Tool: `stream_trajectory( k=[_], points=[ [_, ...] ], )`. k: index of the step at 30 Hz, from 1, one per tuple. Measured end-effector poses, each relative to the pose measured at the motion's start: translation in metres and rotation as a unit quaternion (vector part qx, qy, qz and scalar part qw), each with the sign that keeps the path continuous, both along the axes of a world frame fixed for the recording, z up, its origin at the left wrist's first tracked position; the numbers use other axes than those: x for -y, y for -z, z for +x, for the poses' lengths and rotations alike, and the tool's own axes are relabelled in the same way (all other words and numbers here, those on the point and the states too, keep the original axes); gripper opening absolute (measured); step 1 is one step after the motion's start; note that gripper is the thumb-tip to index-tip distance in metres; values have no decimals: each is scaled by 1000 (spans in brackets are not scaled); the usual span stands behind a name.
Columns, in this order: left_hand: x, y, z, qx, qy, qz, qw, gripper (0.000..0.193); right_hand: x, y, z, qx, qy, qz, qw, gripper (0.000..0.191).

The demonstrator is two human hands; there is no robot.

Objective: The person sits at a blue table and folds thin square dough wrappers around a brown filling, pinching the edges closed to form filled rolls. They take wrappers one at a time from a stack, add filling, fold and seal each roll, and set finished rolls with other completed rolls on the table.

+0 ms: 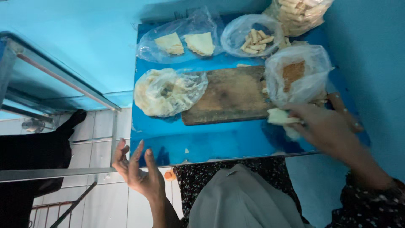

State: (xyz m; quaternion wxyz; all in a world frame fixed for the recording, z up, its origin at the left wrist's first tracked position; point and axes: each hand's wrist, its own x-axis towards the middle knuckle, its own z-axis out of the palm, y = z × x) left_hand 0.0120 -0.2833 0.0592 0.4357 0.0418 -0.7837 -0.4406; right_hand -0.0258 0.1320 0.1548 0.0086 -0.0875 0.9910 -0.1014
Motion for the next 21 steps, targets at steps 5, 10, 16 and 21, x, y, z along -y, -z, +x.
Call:
stream_trajectory(
  k=[5, 10, 16, 21],
  points=[
    [-37, -31, -10, 4, 70, -63, 996, 26, -31, -16, 9, 65, -39, -14, 997, 43],
    [-69, -60, -20, 65, 186, -118, 973, 31, -46, -22, -13, -35, 0, 34, 999, 38],
    [-104, -75, -42, 32, 256, -175, 950, 28, 8, -20, -61, 87, -102, -281, 950, 51],
    [-115, -61, -56, 58, 164, -306, 936, 26, 29, -16, -101, -126, -175, -40, 976, 41]
  ],
)
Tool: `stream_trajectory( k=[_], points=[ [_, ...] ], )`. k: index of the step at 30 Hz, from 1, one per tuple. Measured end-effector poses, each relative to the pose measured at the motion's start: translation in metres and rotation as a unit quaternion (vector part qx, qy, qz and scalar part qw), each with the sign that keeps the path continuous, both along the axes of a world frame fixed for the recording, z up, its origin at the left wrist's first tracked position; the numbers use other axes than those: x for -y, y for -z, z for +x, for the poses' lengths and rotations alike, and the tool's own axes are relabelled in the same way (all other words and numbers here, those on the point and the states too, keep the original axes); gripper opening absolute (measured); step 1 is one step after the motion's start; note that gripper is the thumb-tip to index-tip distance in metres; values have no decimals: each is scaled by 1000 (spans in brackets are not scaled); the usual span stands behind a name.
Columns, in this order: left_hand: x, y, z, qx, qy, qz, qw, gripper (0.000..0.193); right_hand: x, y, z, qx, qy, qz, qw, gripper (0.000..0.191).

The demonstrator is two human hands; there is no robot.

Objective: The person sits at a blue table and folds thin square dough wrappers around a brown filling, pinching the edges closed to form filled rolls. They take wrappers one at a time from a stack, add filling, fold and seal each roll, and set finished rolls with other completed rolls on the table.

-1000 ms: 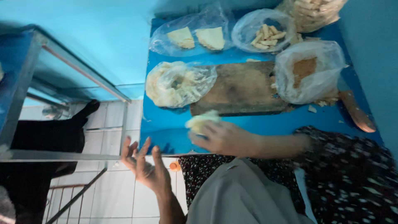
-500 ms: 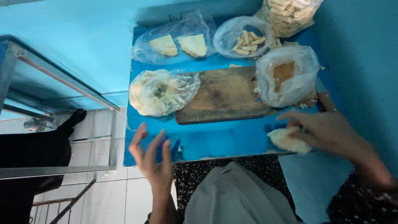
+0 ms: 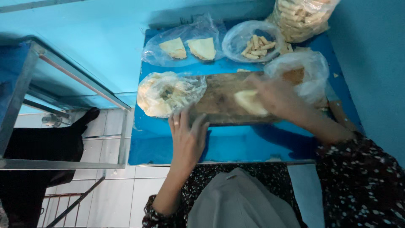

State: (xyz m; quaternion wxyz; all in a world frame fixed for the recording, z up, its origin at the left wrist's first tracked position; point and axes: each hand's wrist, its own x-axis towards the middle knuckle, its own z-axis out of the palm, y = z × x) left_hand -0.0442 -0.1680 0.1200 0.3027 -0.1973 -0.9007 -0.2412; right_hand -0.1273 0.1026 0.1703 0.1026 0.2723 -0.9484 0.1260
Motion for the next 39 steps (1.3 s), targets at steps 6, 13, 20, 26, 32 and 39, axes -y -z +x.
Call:
stream_trajectory(
  k=[6, 13, 20, 26, 32, 39],
  points=[
    [5, 13, -15, -4, -14, 11, 1000, 25, 6, -15, -12, 35, -60, -138, 988, 40],
    [10, 2, -31, 19, 15, 83, 996, 25, 14, -16, -66, 53, -13, -67, 996, 51],
    [-4, -16, -44, 152, 151, 345, 914, 66, 4, -45, -73, 306, -62, -214, 925, 55],
    [-42, 3, -35, 332, 257, 629, 654, 75, 11, -45, -42, 388, -179, -272, 862, 45],
    [-55, 38, -25, 317, 280, 739, 525, 37, 27, -43, -19, 347, -155, -255, 889, 48],
    [-49, 45, -21, 275, 234, 794, 489, 19, 40, -24, 13, -56, -209, -137, 967, 43]
  ],
)
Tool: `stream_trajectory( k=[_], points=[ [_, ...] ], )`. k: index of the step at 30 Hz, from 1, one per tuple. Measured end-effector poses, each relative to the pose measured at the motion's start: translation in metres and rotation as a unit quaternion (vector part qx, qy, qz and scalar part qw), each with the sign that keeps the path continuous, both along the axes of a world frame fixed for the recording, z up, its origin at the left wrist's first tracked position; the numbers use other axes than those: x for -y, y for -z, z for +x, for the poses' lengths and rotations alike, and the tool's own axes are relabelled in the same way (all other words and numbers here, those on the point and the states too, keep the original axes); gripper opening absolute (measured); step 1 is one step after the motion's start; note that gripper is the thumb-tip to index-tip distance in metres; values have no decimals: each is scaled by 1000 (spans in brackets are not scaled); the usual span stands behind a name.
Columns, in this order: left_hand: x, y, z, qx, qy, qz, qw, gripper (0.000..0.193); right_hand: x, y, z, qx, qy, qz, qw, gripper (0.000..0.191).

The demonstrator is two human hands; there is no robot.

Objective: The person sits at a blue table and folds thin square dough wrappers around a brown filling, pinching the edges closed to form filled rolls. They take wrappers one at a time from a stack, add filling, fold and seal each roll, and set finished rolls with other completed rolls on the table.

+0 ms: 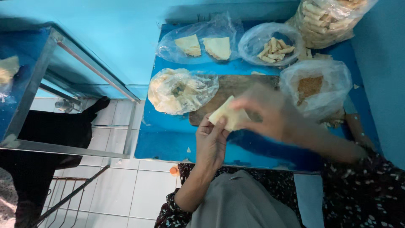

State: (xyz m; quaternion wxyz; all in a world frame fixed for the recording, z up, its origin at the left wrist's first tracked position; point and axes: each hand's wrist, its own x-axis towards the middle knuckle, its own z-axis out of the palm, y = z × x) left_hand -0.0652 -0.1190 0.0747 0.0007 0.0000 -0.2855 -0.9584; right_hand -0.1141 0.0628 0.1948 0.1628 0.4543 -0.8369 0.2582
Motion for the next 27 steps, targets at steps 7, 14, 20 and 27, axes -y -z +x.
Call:
stream_trajectory(
  k=[7, 14, 20, 27],
  points=[
    [-5, 8, -1, -12, -31, -20, 999, 28, 2, 37, -13, 266, 53, -70, 960, 27],
    [-9, 19, -3, -21, -68, -118, 990, 33, -2, 57, -32, 449, 0, -140, 883, 35],
    [-4, 27, -3, 9, -92, -134, 987, 31, -7, 72, -49, 560, -17, -227, 796, 29],
    [5, 32, -1, 13, -138, -44, 989, 31, -22, 67, -80, 492, 76, -398, 770, 34]
  ],
)
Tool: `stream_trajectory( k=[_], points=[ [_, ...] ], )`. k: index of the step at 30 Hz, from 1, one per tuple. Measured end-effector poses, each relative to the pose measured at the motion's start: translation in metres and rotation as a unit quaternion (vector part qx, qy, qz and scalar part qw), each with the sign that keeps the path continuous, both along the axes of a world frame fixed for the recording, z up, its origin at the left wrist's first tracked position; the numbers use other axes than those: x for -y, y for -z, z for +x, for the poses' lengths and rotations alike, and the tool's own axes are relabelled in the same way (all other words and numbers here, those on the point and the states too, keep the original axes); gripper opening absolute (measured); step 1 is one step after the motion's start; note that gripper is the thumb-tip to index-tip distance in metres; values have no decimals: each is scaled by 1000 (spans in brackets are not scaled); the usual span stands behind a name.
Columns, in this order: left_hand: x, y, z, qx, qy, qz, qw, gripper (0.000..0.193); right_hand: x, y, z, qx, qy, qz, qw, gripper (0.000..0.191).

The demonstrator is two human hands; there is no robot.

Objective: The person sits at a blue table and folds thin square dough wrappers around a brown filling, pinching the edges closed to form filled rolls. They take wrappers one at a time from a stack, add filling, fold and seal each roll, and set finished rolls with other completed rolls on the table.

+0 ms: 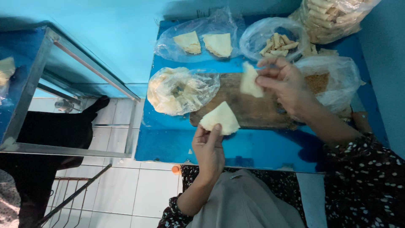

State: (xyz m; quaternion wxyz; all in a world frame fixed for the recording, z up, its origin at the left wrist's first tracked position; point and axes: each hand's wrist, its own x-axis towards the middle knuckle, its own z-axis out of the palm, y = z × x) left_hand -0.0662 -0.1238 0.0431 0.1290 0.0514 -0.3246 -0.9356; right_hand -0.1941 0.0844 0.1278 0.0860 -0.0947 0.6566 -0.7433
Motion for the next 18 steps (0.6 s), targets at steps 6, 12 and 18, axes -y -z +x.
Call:
stream_trajectory(
  k=[6, 12, 18],
  points=[
    [3, -5, -1, -10, -37, 20, 999, 32, 13, 7, 16, -552, -15, 490, 675, 31],
    [5, -5, -2, -10, -19, 16, 1000, 36, 17, 4, 23, -533, -54, 467, 704, 44],
    [7, 0, -2, -22, -9, 18, 1000, 34, 25, -4, 22, -432, -40, 405, 805, 38]
  ],
)
